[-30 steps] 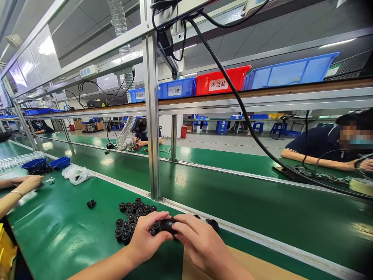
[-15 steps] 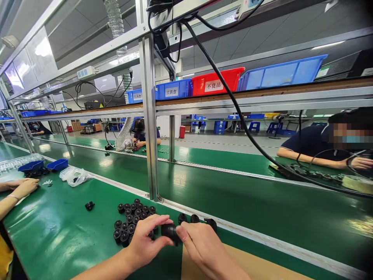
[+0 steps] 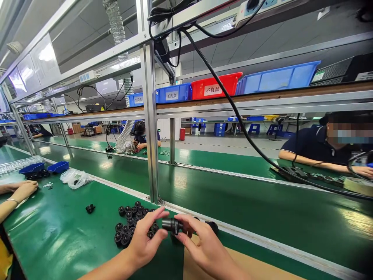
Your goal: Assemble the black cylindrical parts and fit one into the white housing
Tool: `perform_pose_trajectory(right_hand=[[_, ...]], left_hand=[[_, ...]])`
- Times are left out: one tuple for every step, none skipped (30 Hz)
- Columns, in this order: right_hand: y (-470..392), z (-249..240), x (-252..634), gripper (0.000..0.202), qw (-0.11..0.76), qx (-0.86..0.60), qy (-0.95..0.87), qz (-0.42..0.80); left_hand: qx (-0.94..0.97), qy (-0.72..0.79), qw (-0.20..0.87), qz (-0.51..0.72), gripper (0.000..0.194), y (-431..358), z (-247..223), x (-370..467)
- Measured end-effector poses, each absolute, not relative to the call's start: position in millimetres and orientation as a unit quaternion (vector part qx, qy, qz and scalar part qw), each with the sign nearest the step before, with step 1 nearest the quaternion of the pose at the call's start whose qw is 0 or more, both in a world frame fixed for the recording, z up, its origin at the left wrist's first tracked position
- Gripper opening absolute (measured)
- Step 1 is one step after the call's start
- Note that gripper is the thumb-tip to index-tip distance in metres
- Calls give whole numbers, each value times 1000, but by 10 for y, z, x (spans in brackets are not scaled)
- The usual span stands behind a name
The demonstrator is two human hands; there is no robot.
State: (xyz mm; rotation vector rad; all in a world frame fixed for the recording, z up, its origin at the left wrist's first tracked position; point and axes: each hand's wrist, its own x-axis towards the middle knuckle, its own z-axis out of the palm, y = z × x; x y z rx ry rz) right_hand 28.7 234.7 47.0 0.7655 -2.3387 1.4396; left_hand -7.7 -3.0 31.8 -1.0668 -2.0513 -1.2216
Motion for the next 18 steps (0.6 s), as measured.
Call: perform_pose_trajectory(right_hand=[[2350,473,284,31,141,262,-811,504],[2353,478,284,30,135,259,-811,507],[2353,483,285,29,131,256,-810,511],[2350,489,287,28,129,251,-810,515],[2342,495,289,27,129,245,-809,519],[2332,501,291,28,127,241,-807,524],[2318,507,292,28,123,238,-804,530],[2304,513,292,29,118,233,-800,540],[2291,518,291,30,110,225,-795,553],[2281,521,289,33,100,213,-790,567],[2274,520,285,36,90,198,-785,580],[2270,513,282,39,81,184,-784,587],[2268,498,278,41,74,172,-790,584],[2267,473,274,41,67,169,-803,568],[2264,437,271,39,62,173,-820,542],[2258,392,268,35,61,183,-839,509],[2248,340,267,31,62,195,-855,476],[2233,284,268,27,63,207,-870,443]], left_hand=[[-402,-758,253,-448,50,-35,330,-81],[-417,-751,256,-443,48,-39,340,-86],[-433,-742,267,-436,48,-42,349,-91],[-447,-735,277,-428,49,-46,358,-98],[-454,-734,280,-420,53,-51,366,-105],[-454,-736,278,-417,57,-55,375,-111],[-451,-743,271,-414,60,-59,384,-117],[-450,-748,265,-409,61,-63,392,-121],[-457,-747,267,-401,61,-65,399,-123],[-470,-742,277,-389,61,-69,406,-124],[-487,-735,291,-372,62,-75,413,-128],[-503,-730,299,-351,64,-87,422,-136],[-516,-731,303,-329,66,-109,433,-155],[-513,-745,299,-305,65,-144,447,-189],[-492,-772,290,-279,62,-195,465,-241],[-454,-806,282,-254,57,-266,488,-313],[-402,-843,274,-229,51,-358,513,-401],[-341,-876,270,-211,45,-471,538,-503]])
